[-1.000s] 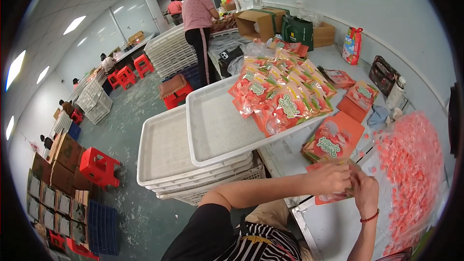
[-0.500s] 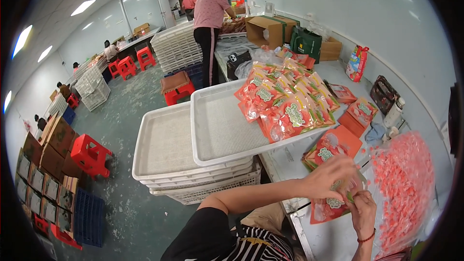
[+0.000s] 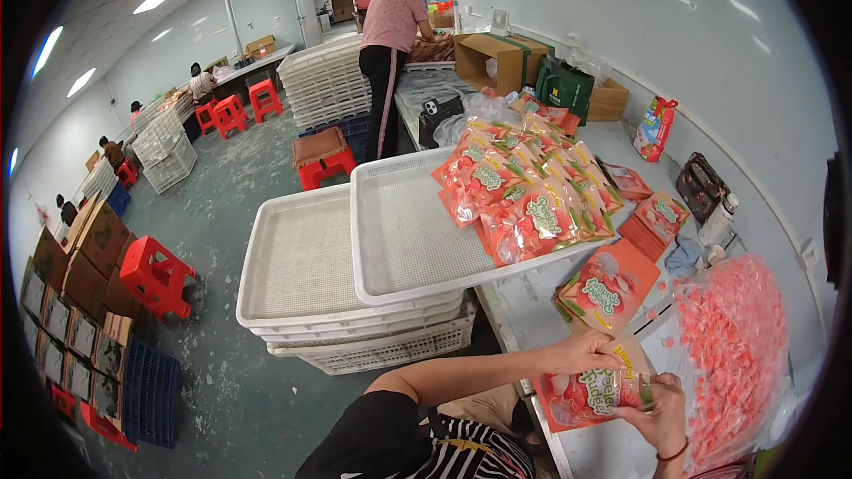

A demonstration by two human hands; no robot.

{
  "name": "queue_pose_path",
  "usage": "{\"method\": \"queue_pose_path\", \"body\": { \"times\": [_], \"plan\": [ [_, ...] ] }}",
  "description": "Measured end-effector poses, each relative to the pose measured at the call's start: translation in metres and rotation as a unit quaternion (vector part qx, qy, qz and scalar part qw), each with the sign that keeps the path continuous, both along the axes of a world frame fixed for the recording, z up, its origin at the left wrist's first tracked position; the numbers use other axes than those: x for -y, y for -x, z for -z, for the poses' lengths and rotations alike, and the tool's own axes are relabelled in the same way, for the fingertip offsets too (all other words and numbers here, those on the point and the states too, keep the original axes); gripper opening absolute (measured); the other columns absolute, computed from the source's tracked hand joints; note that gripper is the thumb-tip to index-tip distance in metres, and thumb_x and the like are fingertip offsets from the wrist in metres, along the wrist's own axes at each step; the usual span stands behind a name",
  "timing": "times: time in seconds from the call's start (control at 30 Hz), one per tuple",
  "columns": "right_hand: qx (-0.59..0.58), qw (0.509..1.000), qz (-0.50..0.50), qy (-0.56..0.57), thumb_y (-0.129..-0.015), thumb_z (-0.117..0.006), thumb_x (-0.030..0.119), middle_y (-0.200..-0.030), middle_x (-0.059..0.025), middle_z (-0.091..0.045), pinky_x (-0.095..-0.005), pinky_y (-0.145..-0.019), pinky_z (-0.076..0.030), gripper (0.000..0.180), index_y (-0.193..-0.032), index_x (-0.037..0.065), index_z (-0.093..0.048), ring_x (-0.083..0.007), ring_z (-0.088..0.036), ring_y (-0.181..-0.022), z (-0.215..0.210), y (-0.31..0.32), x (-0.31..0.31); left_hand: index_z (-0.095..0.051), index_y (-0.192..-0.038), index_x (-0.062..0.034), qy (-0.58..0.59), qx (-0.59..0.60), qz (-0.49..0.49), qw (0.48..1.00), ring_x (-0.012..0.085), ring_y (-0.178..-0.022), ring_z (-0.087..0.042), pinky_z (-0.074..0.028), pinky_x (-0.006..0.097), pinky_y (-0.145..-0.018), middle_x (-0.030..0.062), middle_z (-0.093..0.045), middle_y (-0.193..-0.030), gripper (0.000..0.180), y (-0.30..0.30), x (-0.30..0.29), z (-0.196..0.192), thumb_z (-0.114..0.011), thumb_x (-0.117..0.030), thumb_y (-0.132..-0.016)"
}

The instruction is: Packaging individual candies into plastic bags and organizing them into trays.

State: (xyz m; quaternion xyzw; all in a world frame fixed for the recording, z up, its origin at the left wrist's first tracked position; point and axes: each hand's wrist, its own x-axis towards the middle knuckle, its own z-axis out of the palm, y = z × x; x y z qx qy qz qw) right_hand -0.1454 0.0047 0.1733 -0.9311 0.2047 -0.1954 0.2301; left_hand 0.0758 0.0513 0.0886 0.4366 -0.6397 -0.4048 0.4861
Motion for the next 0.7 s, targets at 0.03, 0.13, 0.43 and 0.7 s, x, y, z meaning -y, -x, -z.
{"method": "queue_pose_path", "body": {
  "times": [0.03, 0.13, 0.43, 0.7],
  "plan": [
    [-0.008, 0.996, -0.012, 0.090, -0.073, -0.074, 0.014, -0.066, -0.0141, -0.059, -0.0375, -0.071, -0.041, 0.018, -0.071, 0.001, -0.063, -0.0307, -0.053, -0.066, 0.002, -0.003, -0.002, -0.071, -0.095, -0.0028, -0.012, -0.023, -0.007, 1.000, 0.0056, -0.063, -0.052, -0.042, 0.027, -0.056, 0.0038, -0.065, -0.074, 0.026, 0.002, -0.003, -0.002, -0.069, -0.026, -0.084],
    [0.053, 0.996, 0.058, 0.047, -0.074, -0.073, 0.015, -0.064, -0.0140, -0.058, -0.0381, -0.072, -0.039, 0.019, -0.069, 0.000, -0.062, -0.0309, -0.050, -0.064, 0.014, -0.005, 0.003, -0.071, -0.096, -0.0026, 0.003, -0.059, -0.012, 0.998, 0.0052, -0.062, -0.051, -0.042, 0.027, -0.055, 0.0039, -0.065, -0.072, 0.025, 0.005, -0.005, 0.001, -0.068, -0.025, -0.086],
    [0.017, 0.990, 0.100, 0.099, -0.075, -0.071, 0.008, -0.073, -0.0148, -0.061, -0.0406, -0.060, -0.044, 0.017, -0.072, 0.000, -0.056, -0.0345, -0.056, -0.068, 0.032, -0.016, -0.002, -0.070, -0.090, -0.0009, 0.020, -0.093, -0.022, 0.995, 0.0036, -0.064, -0.050, -0.040, 0.025, -0.055, 0.0000, -0.063, -0.072, 0.020, 0.011, 0.002, 0.000, -0.069, -0.020, -0.085],
    [0.016, 0.980, 0.107, 0.167, -0.071, -0.074, 0.010, -0.081, -0.0137, -0.063, -0.0408, -0.065, -0.045, 0.018, -0.077, 0.002, -0.059, -0.0332, -0.056, -0.076, 0.036, -0.013, -0.001, -0.063, -0.073, 0.0010, 0.149, -0.006, -0.149, 0.978, 0.0102, -0.055, -0.041, -0.036, 0.033, -0.051, 0.0052, -0.050, -0.056, 0.029, 0.008, 0.008, 0.018, -0.073, -0.025, -0.079]
  ]
}}
